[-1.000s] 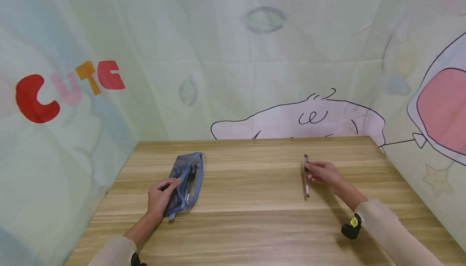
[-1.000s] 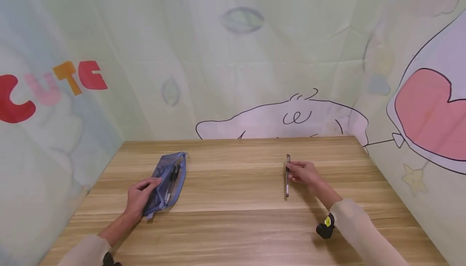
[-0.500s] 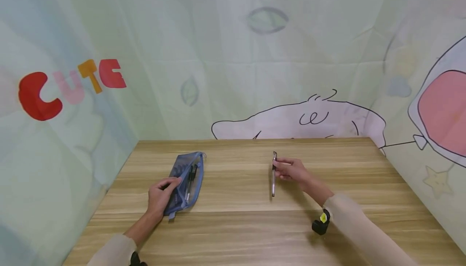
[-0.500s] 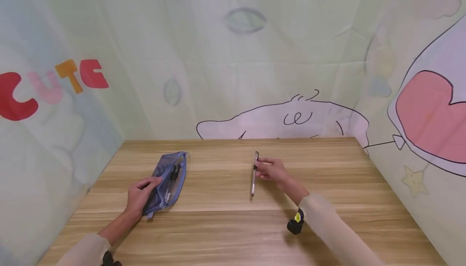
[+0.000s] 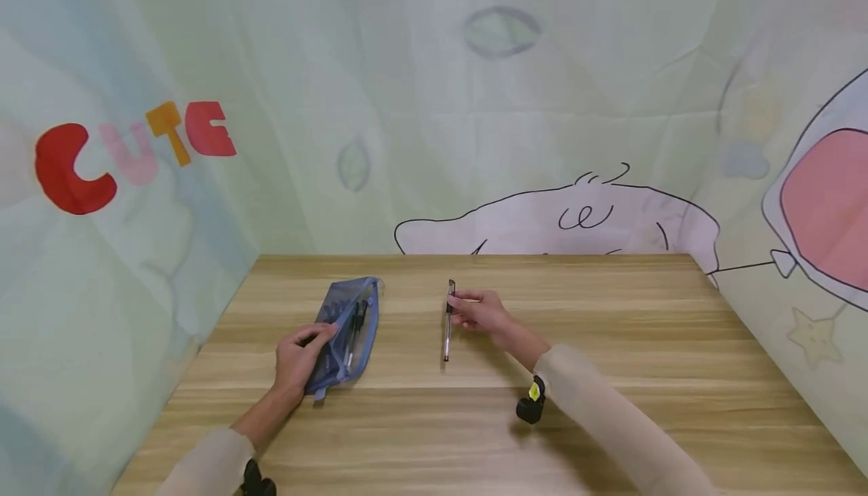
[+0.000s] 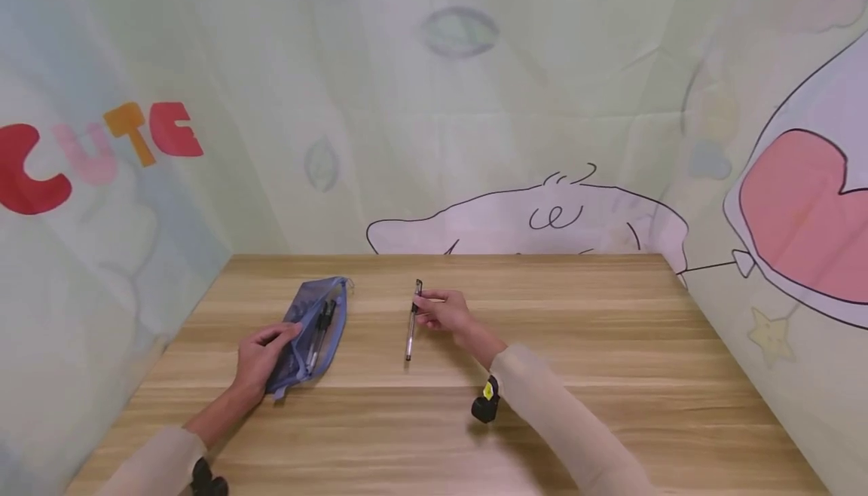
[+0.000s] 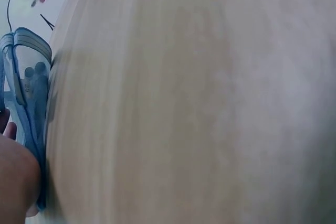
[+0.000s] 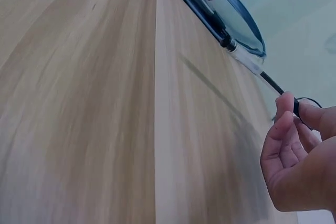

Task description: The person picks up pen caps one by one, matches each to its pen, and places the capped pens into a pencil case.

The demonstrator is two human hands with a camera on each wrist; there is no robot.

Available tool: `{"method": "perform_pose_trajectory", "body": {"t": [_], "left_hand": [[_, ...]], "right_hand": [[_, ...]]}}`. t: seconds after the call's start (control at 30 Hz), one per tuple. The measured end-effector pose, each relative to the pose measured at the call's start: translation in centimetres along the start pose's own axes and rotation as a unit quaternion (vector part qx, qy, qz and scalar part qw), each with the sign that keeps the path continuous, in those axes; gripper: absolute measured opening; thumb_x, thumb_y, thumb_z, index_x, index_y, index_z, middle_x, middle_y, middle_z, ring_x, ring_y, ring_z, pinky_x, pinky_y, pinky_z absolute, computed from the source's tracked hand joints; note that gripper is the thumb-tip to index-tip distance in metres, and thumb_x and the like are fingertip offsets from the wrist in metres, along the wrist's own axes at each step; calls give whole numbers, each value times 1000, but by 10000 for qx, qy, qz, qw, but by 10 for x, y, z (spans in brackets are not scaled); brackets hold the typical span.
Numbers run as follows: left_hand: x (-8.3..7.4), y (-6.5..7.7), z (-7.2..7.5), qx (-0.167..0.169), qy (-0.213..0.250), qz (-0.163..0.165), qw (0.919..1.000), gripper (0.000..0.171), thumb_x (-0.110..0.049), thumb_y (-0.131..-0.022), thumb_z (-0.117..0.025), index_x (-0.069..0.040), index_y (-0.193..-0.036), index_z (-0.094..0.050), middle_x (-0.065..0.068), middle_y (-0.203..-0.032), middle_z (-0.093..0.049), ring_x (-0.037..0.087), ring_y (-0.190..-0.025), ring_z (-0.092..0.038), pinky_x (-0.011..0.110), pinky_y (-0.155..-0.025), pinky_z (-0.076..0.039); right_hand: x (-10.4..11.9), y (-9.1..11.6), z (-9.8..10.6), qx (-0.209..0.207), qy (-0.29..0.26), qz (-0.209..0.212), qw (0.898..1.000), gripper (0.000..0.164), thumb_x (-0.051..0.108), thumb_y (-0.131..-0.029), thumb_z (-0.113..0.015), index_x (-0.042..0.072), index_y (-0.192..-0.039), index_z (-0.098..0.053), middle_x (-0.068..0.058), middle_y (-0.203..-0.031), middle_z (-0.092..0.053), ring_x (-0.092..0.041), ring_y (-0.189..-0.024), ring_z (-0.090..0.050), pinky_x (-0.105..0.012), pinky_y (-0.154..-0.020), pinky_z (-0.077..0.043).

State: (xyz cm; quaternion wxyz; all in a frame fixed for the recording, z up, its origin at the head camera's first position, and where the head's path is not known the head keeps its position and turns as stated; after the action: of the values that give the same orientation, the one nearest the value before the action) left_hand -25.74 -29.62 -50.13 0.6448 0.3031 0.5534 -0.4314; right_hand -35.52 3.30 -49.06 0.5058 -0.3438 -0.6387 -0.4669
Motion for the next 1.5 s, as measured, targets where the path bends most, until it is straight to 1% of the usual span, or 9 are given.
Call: {"method": "perform_pose_trajectory", "body": {"t": [0.27,0.4,0.53,0.77,0.93,1.07,1.23,1.4,1.5], "left_hand": [[-2,-1,2,11,71,-19,10000,27,-19,-89,-81,5,-101,-78,-22,-86,-73,-7,-87,-64,6,-86,-48],[-2,0,2,12,87,-1,10000,28,-19,-90,-81,5,-103,-78,-22,-87,-74,-7,-88,-64,6,-86,-48],[-1,-2,0,63,122,48,9999,32,-21,-89,-81,6,-105,-77,-24,-86,-73,-7,-89,-64,6,-86,-48],[-4,-2,-2,196,230,-44,9995,30,-17,-89,-82,8,-106,-76,-29,-83,-70,-10,-92,-65,5,-90,-48],[-4,-1,-1,172,295,-118,9993,28,-13,-89,-81,10,-104,-75,-29,-83,-71,-10,-91,-66,5,-89,-49],[-4,1,0,140,247,-63,9996,30,-14,-89,-81,11,-104,-74,-30,-82,-71,-10,-91,-65,4,-89,-48],[-3,1,-2,184,234,11,9996,31,-15,-89,-81,10,-105,-75,-29,-82,-70,-9,-92,-65,5,-89,-48],[-3,-1,-2,165,263,4,9995,31,-16,-89,-81,8,-108,-75,-29,-83,-71,-9,-93,-65,5,-90,-48],[-3,-2,-2,179,269,-27,9995,29,-15,-90,-80,8,-107,-76,-28,-82,-70,-9,-93,-65,5,-90,-48]], "right_hand": [[0,-20,-42,-210,-429,47,9988,39,15,-100,-68,-6,-132,-61,6,-75,-72,0,-59,-64,-12,-53,-47],[-3,-27,-65,-372,-569,10,9977,37,15,-99,-69,-5,-130,-63,1,-80,-74,-1,-56,-63,-12,-52,-46],[-6,-30,-86,-453,-512,23,9977,34,14,-99,-69,-5,-126,-64,-7,-88,-77,-1,-54,-62,-12,-49,-45],[-11,-31,-116,-342,-484,94,9982,29,11,-98,-69,-7,-120,-64,-15,-88,-78,-3,-49,-61,-12,-47,-46],[-13,-32,-133,-219,-247,164,9993,31,11,-96,-72,-8,-119,-65,-14,-83,-77,-3,-47,-59,-13,-45,-47],[-12,-32,-141,-325,224,383,9985,28,12,-93,-76,-7,-112,-70,-17,-83,-77,-3,-45,-55,-14,-42,-44],[-10,-31,-143,-603,770,518,9939,21,9,-89,-79,-6,-103,-74,-17,-83,-78,-4,-42,-51,-14,-38,-39],[-5,-31,-147,-484,1305,725,9876,23,7,-87,-80,-8,-105,-75,-18,-82,-78,-4,-41,-52,-14,-38,-39],[-4,-27,-148,-414,1606,756,9833,28,7,-85,-82,-8,-108,-74,-16,-74,-76,-4,-41,-51,-14,-38,-40]]}}
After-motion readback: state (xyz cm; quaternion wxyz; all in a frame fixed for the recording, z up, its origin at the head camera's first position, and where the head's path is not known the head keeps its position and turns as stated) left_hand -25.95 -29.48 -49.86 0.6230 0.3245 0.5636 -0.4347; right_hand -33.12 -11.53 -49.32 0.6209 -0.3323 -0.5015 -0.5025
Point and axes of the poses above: each hand's wrist, its own y-axis away from the middle knuckle, its own z-axis out of the back of the hand, x = y × z, the point moved 6 cm from there along -y, towards the middle knuckle
